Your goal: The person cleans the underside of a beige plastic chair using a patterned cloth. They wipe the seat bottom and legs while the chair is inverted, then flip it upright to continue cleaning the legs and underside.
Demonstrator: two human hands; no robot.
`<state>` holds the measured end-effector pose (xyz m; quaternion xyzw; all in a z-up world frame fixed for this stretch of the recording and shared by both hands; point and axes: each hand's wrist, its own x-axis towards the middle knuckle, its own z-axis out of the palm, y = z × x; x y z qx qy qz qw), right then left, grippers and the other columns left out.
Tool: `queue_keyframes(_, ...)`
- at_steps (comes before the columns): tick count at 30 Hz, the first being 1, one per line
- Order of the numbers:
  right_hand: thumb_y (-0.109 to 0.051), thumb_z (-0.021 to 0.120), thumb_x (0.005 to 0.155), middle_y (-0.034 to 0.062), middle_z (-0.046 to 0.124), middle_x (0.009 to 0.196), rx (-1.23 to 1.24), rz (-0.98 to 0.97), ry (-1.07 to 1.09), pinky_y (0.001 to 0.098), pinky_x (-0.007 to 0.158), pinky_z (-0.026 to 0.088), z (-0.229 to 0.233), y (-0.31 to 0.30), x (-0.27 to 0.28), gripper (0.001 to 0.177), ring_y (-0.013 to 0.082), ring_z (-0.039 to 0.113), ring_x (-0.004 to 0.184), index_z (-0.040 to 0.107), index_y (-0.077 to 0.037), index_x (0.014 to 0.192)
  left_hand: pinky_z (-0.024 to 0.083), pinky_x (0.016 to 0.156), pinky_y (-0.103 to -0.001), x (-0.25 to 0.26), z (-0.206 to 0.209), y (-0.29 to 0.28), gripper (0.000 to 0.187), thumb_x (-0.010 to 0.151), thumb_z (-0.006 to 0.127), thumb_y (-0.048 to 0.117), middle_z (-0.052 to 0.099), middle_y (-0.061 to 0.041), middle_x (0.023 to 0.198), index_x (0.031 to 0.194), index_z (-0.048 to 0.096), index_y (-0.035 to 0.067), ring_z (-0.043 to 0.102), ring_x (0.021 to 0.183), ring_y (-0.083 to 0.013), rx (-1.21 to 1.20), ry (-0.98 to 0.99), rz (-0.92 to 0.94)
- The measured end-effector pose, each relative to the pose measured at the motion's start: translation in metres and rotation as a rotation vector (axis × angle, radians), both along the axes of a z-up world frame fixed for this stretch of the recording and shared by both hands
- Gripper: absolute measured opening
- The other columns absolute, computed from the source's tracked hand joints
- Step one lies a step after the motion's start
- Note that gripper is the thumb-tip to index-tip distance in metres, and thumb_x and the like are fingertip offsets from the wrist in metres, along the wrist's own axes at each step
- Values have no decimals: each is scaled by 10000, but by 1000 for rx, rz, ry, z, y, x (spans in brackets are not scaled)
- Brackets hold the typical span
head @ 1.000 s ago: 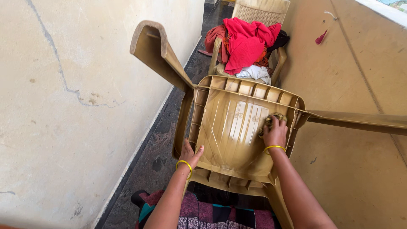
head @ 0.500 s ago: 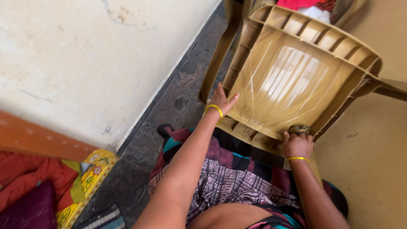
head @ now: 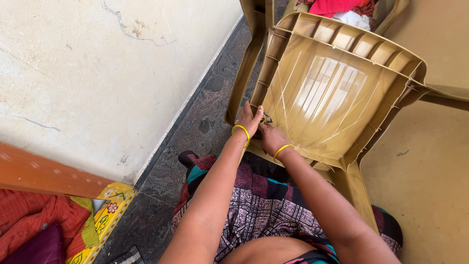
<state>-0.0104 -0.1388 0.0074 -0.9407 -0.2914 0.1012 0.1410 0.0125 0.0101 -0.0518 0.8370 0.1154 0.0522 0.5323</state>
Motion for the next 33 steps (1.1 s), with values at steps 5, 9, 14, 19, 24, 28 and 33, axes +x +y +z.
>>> queue_keyframes(5,-47,606,827,161,673,1249,-13,201,-186,438,1026,477,3,-43,-2,499,347,587,1232,622,-112,1322,387,1142,-497,0,8,0,1125,857,264,876,319,-284,1593,1627,132,66,423,1423,-453,38,15,-5)
queue_keyframes(9,-93,645,822,137,656,1270,-160,6,-75,426,1009,500,5,-122,-8,434,333,598,1202,659,-144,1253,417,1110,-494,-4,18,-5,1124,844,316,845,301,-258,1601,1629,75,77,424,1420,-427,97,126,-23)
queue_keyframes(14,-174,719,787,114,718,1159,-393,-151,-136,412,1001,516,-14,-222,-5,391,320,621,1206,667,-119,1171,393,1130,-496,1,19,-6,1131,891,485,780,248,-272,1623,1619,31,43,351,1468,-429,131,93,-15)
queue_keyframes(19,-33,620,794,105,784,1019,-268,-165,175,395,919,564,-10,-279,44,322,297,729,1016,788,-138,1048,332,1187,-509,-19,47,-20,1056,919,602,567,178,-221,1683,1653,0,106,302,1497,-406,344,110,71)
queue_keyframes(24,-117,660,868,102,801,963,-17,-144,65,351,842,576,92,-293,98,206,216,756,894,786,-123,1030,72,1236,-582,-48,78,-53,936,970,590,418,-33,-185,1700,1637,1,130,11,1559,-386,984,-148,-43)
queue_keyframes(28,-49,664,860,98,761,1071,453,-420,-321,335,775,577,150,-286,104,293,202,743,895,739,-110,1136,2,1245,-569,-48,80,-64,864,994,553,399,-113,-132,1706,1651,29,199,-89,1569,-362,1136,-238,-427)
queue_keyframes(33,-188,791,835,89,774,1090,292,-436,-78,347,845,581,107,-256,78,346,237,761,940,733,-124,1170,-18,1237,-590,-50,66,-67,834,1011,531,421,-165,-98,1716,1650,28,234,-149,1571,-340,1188,-108,-615)
